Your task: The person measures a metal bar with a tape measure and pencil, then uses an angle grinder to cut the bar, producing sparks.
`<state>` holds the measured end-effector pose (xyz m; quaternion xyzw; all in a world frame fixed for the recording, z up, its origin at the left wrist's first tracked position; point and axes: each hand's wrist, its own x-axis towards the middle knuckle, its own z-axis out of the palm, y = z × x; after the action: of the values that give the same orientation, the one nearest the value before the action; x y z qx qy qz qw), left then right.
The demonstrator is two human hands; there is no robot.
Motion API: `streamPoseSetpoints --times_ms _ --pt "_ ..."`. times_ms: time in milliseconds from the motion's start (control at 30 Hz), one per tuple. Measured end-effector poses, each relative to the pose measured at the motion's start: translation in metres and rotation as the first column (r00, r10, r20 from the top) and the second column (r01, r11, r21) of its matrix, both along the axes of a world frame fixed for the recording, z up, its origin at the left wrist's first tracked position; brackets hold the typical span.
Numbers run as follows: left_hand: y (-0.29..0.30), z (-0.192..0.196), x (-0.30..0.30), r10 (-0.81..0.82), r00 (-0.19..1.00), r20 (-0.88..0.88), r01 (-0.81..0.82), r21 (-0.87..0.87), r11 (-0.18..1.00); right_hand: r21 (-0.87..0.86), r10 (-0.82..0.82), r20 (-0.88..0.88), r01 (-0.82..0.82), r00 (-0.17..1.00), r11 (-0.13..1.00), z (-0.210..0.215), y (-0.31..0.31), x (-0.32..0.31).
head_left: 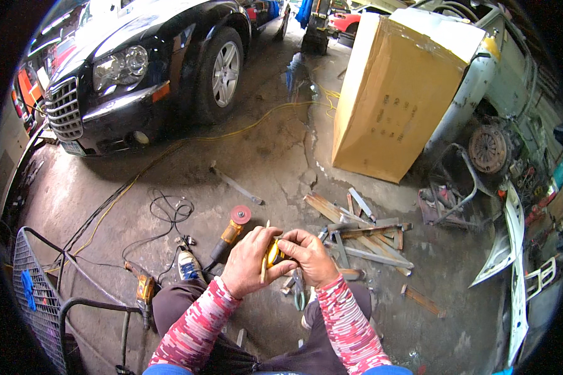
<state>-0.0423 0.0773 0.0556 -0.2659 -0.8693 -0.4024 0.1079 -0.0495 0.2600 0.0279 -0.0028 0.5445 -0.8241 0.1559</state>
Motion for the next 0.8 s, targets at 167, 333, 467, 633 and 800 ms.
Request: streamPoseSetpoints --times_ms 167,333,467,633,800 --pt "-0.001 -0.018 -0.002 -0.079 0.978 0.192 0.072 0.047 0.996 -0.014 -0.217 -0.188 0.218 0.958 0.976 0.006 0.055 0.005" --pt "-0.028 -0.050 0.006 -0.154 0.930 0.334 0.149 0.041 0.988 -0.120 -0.466 0.067 0.471 0.882 0.874 -0.007 0.205 0.012" --pt "-0.068 -0.090 -0.008 -0.079 0.746 0.661 0.045 0.069 0.997 0.023 -0.588 0.188 0.595 0.787 0.804 -0.062 0.293 0.005" --pt "-0.087 -0.168 -0.061 0.016 0.645 0.764 0.071 -0.081 0.994 0.262 -0.751 0.356 0.712 0.556 0.651 -0.173 0.375 -0.011" --pt "-0.069 -0.242 -0.117 0.048 0.715 0.698 0.242 -0.311 0.919 0.808 -0.878 0.217 0.426 0.427 0.407 -0.305 0.348 0.000"
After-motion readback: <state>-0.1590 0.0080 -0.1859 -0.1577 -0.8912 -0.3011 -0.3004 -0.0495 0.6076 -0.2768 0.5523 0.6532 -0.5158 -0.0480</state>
